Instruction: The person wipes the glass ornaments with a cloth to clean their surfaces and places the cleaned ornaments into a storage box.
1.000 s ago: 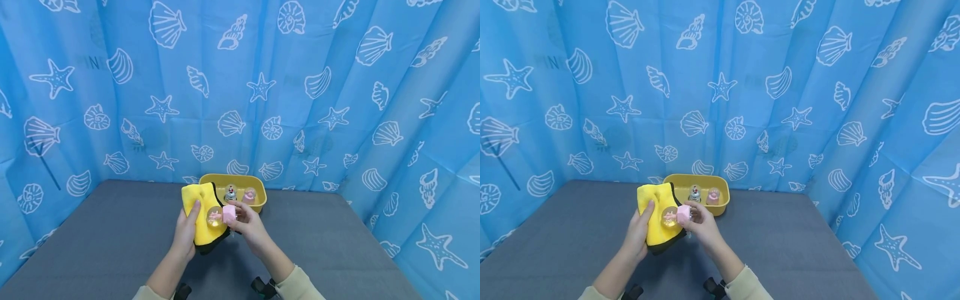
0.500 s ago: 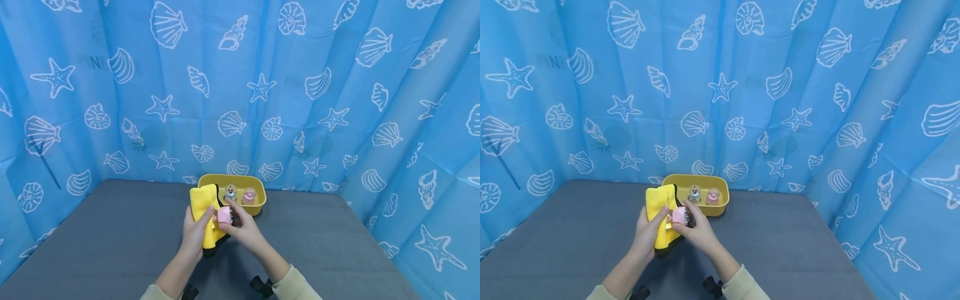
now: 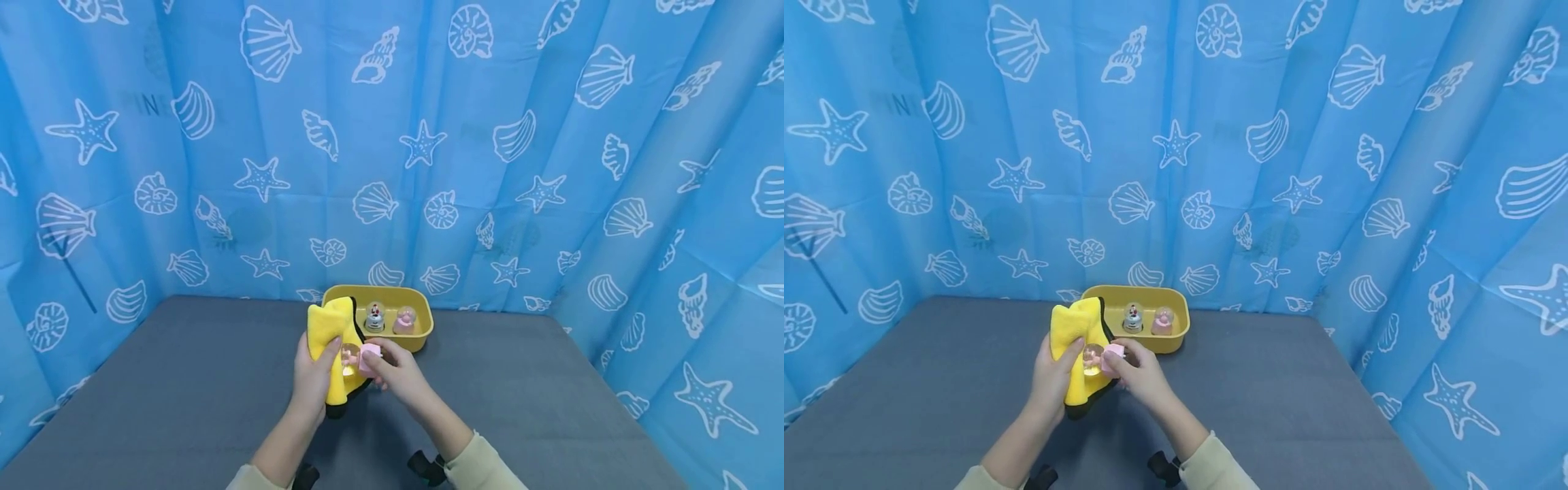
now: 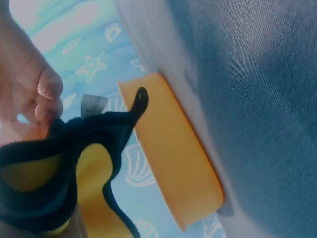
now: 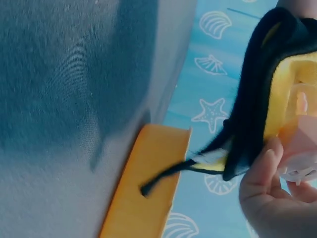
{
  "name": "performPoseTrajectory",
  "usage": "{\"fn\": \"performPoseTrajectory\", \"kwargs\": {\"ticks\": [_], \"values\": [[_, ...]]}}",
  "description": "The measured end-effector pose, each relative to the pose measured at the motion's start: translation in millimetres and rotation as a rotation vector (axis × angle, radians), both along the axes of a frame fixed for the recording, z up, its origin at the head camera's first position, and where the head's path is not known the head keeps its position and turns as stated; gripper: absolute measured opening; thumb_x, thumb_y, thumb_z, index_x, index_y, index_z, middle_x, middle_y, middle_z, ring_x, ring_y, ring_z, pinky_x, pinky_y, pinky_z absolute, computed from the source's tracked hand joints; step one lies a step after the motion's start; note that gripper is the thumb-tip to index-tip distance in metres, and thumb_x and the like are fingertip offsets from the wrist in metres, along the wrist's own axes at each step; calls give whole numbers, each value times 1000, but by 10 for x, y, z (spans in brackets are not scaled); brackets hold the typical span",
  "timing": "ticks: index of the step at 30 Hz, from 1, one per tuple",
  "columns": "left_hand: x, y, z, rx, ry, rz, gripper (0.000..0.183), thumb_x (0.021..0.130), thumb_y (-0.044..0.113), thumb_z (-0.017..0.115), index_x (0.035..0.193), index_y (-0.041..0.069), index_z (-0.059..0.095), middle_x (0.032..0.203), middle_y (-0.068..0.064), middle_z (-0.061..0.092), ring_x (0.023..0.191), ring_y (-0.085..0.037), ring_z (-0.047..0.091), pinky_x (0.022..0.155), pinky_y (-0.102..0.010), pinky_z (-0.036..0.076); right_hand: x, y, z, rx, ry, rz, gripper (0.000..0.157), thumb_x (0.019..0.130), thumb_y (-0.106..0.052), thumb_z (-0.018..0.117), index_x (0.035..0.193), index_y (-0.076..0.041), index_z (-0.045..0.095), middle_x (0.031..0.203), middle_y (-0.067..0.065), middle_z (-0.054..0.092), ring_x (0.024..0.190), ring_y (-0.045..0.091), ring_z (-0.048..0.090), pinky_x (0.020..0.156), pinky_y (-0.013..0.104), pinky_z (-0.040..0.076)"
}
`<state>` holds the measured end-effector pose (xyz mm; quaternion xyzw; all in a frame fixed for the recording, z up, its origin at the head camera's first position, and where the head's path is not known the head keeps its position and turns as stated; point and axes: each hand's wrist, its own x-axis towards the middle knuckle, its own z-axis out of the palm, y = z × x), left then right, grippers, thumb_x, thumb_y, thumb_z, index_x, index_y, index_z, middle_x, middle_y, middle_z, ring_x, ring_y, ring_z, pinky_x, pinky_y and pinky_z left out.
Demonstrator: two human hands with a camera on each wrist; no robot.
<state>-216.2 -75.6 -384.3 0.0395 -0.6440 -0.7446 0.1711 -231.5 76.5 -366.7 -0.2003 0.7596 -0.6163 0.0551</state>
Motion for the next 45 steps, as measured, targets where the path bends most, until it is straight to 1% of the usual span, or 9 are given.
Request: {"fn": "performPoseTrajectory", "kwargs": {"ticks": [3, 7, 13, 18, 26, 31, 34, 39, 45], "values": [[-24, -44, 24, 24, -66, 5, 51, 100, 23, 55, 140, 1, 32, 123, -15, 48, 107, -27, 51, 88, -38, 44, -5, 26, -26, -81, -28, 6, 37, 98, -13, 58, 128, 7, 52, 82, 2, 56, 66, 14, 51, 60, 23, 46], [-48, -98, 55, 70, -124, -70, 61, 99, 40, 54, 142, 4, 30, 124, -14, 49, 107, -26, 53, 86, -37, 45, -18, 42, -46, -153, -13, -44, 39, 93, -6, 63, 128, 8, 52, 94, 7, 59, 77, 15, 55, 66, 24, 48], [-49, -79, 76, 77, -76, -234, 63, 100, 43, 51, 146, 9, 26, 119, -13, 49, 103, -24, 52, 84, -38, 45, -41, 27, -66, -121, 38, -95, 43, 89, -2, 68, 129, 5, 54, 109, 15, 58, 88, 19, 58, 79, 30, 53], [-71, -17, 65, 62, -56, -274, 63, 99, 41, 54, 149, 12, 28, 121, -14, 47, 101, -24, 51, 84, -37, 45, -64, -12, -71, -92, 68, -107, 43, 88, 0, 69, 129, 3, 56, 108, 16, 62, 86, 19, 59, 75, 27, 52], [-128, 14, 23, 75, -51, -173, 63, 96, 30, 63, 148, 13, 32, 120, -14, 48, 102, -27, 53, 85, -39, 49, -73, -58, -53, -73, 105, -72, 43, 92, -6, 67, 131, 2, 53, 107, 16, 62, 86, 20, 58, 76, 27, 50], [-139, 37, 16, 87, -25, -102, 60, 96, 28, 62, 147, 12, 34, 122, -14, 49, 104, -27, 54, 87, -40, 49, -93, -68, -52, -13, 107, -77, 59, 97, -29, 62, 141, 3, 40, 117, 19, 54, 96, 25, 54, 83, 34, 49], [-138, 49, 8, 66, -7, -74, 58, 97, 26, 61, 147, 10, 35, 123, -15, 50, 103, -27, 54, 86, -38, 49, -105, -85, -62, 44, 115, -98, 61, 95, -37, 62, 137, 3, 43, 112, 15, 56, 92, 22, 54, 80, 33, 49], [-165, 45, -9, 36, 6, -13, 52, 100, 21, 57, 145, 6, 37, 126, -17, 50, 108, -30, 53, 90, -43, 46, -121, -115, -86, -8, 62, -125, 43, 96, -28, 63, 124, 3, 54, 95, 7, 60, 79, 17, 54, 67, 25, 48], [-188, -25, -3, 94, -75, -4, 53, 100, 27, 56, 145, 6, 36, 127, -16, 49, 112, -29, 51, 94, -46, 43, -118, -95, -81, -145, -15, -131, 40, 95, -13, 63, 129, 5, 52, 87, 4, 59, 71, 16, 54, 60, 22, 44]]}}
